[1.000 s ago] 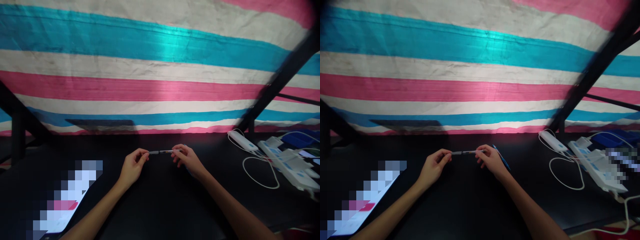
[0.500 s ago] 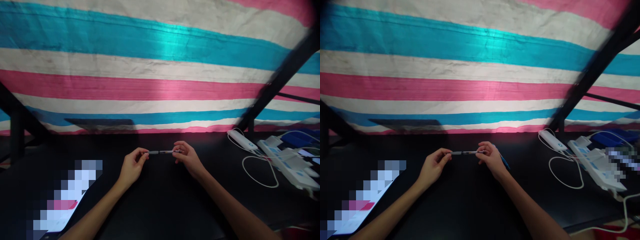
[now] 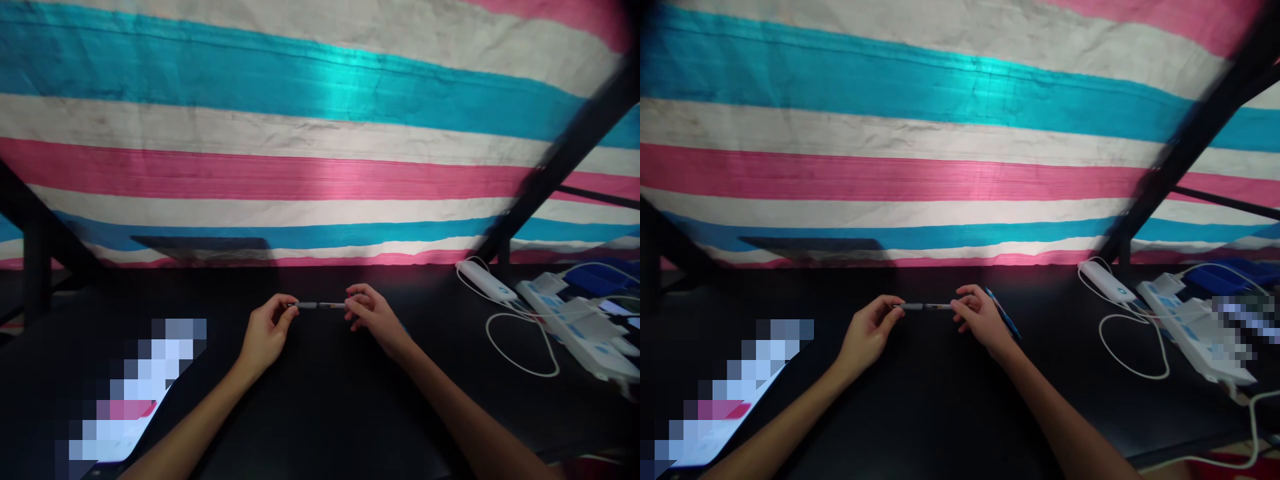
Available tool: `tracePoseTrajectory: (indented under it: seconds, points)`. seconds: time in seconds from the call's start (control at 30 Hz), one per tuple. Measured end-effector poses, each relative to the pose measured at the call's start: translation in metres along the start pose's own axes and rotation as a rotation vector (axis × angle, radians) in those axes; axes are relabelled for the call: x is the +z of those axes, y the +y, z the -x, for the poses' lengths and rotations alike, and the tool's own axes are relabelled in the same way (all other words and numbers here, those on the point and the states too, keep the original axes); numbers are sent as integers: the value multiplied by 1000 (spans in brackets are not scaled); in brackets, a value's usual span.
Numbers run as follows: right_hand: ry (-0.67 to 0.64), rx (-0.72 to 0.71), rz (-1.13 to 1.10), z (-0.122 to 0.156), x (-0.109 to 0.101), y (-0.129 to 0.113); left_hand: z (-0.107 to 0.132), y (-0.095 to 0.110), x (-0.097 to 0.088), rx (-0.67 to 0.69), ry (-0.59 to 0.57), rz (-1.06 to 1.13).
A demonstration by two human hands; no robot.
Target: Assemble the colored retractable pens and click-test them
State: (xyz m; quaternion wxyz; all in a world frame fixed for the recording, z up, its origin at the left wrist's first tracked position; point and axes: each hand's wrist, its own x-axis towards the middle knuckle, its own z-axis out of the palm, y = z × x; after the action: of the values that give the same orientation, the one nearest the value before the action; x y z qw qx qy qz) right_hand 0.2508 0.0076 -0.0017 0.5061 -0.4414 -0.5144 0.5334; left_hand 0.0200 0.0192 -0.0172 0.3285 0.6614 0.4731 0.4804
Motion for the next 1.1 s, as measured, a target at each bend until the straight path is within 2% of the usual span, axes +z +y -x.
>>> tracePoseTrajectory:
  seconds: [0.07,0.2,0.37,0.47,0.63,0.93,1.1]
  points:
    - [-5,2,4,0,0,0,0,0,0,-2,3,-7]
    - [20,-98,-39,1,1,-1,0,0,0,-3,7,-5]
    - [-28,1,-42,1,-2,-6,0,1,0,-11,10,10]
    - [-48,-50,0,-1,-6,-6,0,1,0,-11,16,14]
    - [68,-210,13,-4,-11,-6,-3,0,-3,-25,46,68]
    - [72,-211,-149,-6,-14,-7,-7,3,-8,-26,113,75]
    - [130,-238,-178,-8,-17,-7,-9,4,-12,-30,147,45]
